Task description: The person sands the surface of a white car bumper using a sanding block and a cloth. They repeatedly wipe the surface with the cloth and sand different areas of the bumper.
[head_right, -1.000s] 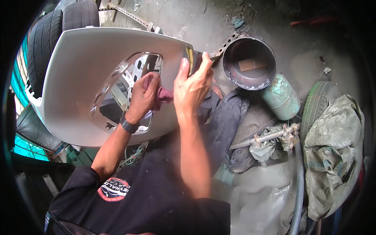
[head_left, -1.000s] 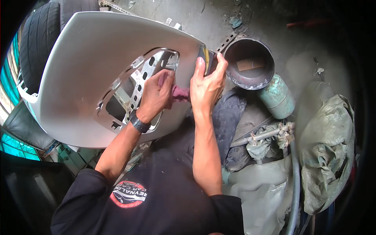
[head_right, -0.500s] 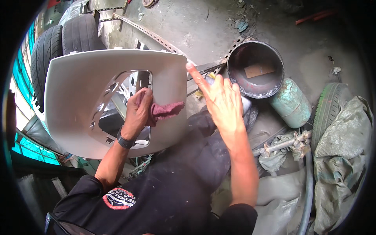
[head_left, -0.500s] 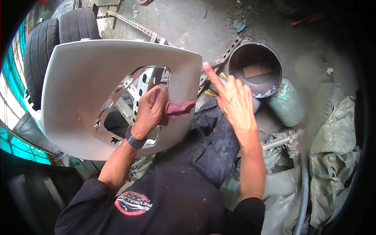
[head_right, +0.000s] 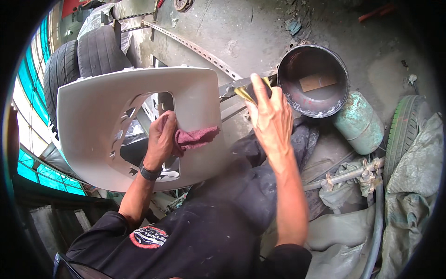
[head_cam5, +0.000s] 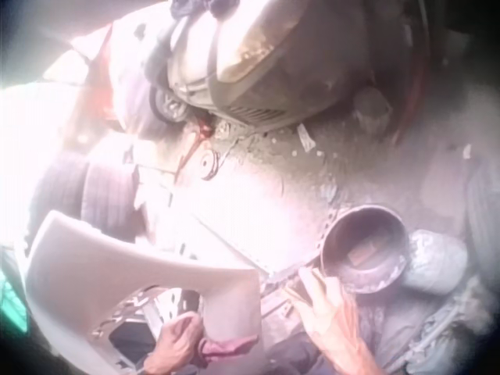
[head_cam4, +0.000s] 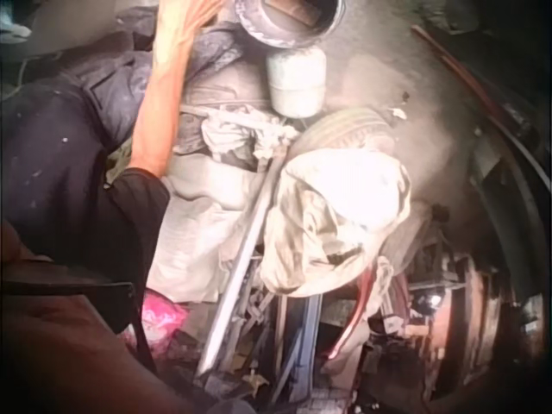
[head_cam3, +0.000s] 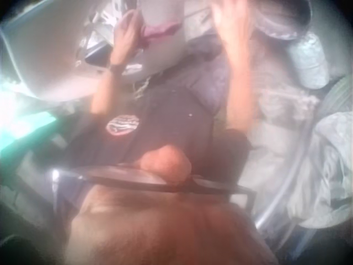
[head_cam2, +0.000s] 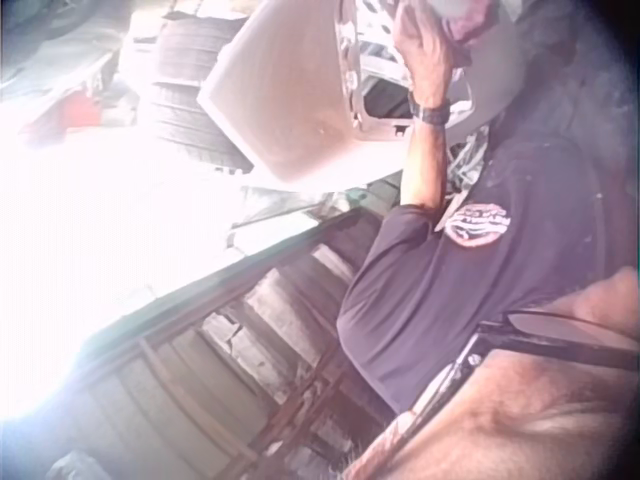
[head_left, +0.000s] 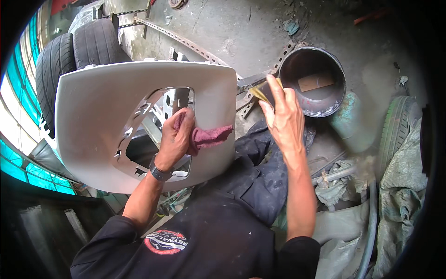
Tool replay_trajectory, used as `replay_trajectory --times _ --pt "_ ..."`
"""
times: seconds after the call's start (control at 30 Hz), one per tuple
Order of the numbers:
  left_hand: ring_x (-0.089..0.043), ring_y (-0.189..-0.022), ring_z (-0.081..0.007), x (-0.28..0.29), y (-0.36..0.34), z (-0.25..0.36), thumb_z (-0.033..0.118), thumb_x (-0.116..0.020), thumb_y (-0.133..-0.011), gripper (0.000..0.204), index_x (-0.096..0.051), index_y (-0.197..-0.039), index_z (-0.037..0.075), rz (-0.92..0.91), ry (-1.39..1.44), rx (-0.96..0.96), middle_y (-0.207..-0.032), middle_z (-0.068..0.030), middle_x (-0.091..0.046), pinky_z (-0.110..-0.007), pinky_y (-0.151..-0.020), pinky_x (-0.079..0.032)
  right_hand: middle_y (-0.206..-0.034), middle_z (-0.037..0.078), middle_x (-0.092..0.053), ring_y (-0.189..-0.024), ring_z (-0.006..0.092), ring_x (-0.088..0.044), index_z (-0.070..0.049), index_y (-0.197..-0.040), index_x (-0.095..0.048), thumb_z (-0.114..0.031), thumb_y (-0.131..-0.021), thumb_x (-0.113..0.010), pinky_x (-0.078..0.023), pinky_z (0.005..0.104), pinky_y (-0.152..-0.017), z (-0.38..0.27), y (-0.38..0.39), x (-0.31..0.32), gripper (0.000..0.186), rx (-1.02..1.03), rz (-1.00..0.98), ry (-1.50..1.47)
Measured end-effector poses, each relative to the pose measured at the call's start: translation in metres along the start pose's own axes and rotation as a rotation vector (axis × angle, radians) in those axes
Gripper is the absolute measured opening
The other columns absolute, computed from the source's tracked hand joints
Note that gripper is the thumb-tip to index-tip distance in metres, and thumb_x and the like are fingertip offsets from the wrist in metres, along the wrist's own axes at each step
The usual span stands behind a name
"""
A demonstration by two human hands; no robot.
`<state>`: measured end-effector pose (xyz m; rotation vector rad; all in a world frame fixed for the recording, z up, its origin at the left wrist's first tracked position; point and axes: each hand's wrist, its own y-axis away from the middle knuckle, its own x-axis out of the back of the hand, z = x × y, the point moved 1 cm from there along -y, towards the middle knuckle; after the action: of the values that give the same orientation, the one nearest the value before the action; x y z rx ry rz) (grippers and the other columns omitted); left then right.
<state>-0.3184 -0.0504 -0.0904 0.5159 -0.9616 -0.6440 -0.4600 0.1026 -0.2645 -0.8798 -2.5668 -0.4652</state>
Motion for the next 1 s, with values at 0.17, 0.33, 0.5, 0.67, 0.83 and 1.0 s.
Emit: replay_trajectory --times 0.17,0.33,0.5,0.67,0.83,1.0 --pt "-0.054 -0.041 -0.009 0.002 -0.002 -0.006 0.033 -0.05 -0.108 0.035 -0.059 -0.091 0.003 -0.011 0.015 -0.004 -0.06 0.0024 -0.051 -0.023 -0.036 -0.04 -0.121 0.017 -0.062 -0.106 0.0338 -0.062 -0.003 -0.139 -0.055 -0.016 -0.088 -0.077 -0.052 0.0437 -0.09 -0.06 0.011 -0.028 0.057 -0.027 0.418 -0.475" --pt "-0.054 -0.04 -0.0093 -0.003 0.002 0.003 0.034 -0.05 -0.108 0.035 -0.059 -0.091 0.004 0.001 0.046 0.053 -0.06 0.002 -0.052 -0.023 -0.036 -0.041 -0.111 0.022 -0.06 -0.103 0.0378 -0.061 -0.004 -0.141 -0.053 -0.016 -0.087 -0.077 -0.051 0.045 -0.086 -0.098 0.015 -0.044 0.06 -0.086 0.446 -0.42" --pt "-0.054 -0.041 -0.0092 -0.001 0.003 0.0 0.032 -0.051 -0.108 0.034 -0.059 -0.092 0.004 -0.025 0.048 0.009 -0.06 0.0021 -0.052 -0.023 -0.036 -0.04 -0.11 0.022 -0.059 -0.1 0.0397 -0.061 -0.003 -0.142 -0.052 -0.013 -0.087 -0.076 -0.053 0.0466 -0.082 -0.099 -0.005 -0.037 0.06 -0.132 0.478 -0.406" --pt "-0.054 -0.042 -0.0088 -0.003 0.0 -0.002 0.031 -0.052 -0.108 0.032 -0.059 -0.093 0.003 -0.02 0.064 -0.028 -0.06 0.0026 -0.053 -0.024 -0.036 -0.04 -0.11 0.023 -0.058 -0.098 0.0404 -0.061 -0.004 -0.142 -0.052 -0.008 -0.085 -0.077 -0.053 0.0474 -0.082 -0.11 0.002 -0.039 0.062 -0.092 0.471 -0.301" --pt "-0.054 -0.042 -0.0088 -0.002 0.002 -0.002 0.031 -0.052 -0.108 0.032 -0.06 -0.094 0.003 -0.038 0.091 0.018 -0.06 0.0024 -0.053 -0.024 -0.037 -0.041 -0.109 0.023 -0.058 -0.099 0.0403 -0.06 -0.003 -0.142 -0.052 -0.009 -0.087 -0.074 -0.051 0.0473 -0.085 -0.119 0.008 -0.032 0.059 -0.141 0.437 -0.332" --pt "-0.053 -0.041 -0.0092 -0.002 0.0 -0.003 0.03 -0.052 -0.108 0.032 -0.06 -0.093 0.002 -0.038 0.079 -0.019 -0.057 0.0018 -0.052 -0.025 -0.037 -0.04 -0.109 0.022 -0.059 -0.099 0.0388 -0.06 -0.001 -0.141 -0.052 -0.014 -0.092 -0.071 -0.05 0.0468 -0.085 -0.107 -0.021 -0.029 0.054 -0.228 0.447 -0.267"
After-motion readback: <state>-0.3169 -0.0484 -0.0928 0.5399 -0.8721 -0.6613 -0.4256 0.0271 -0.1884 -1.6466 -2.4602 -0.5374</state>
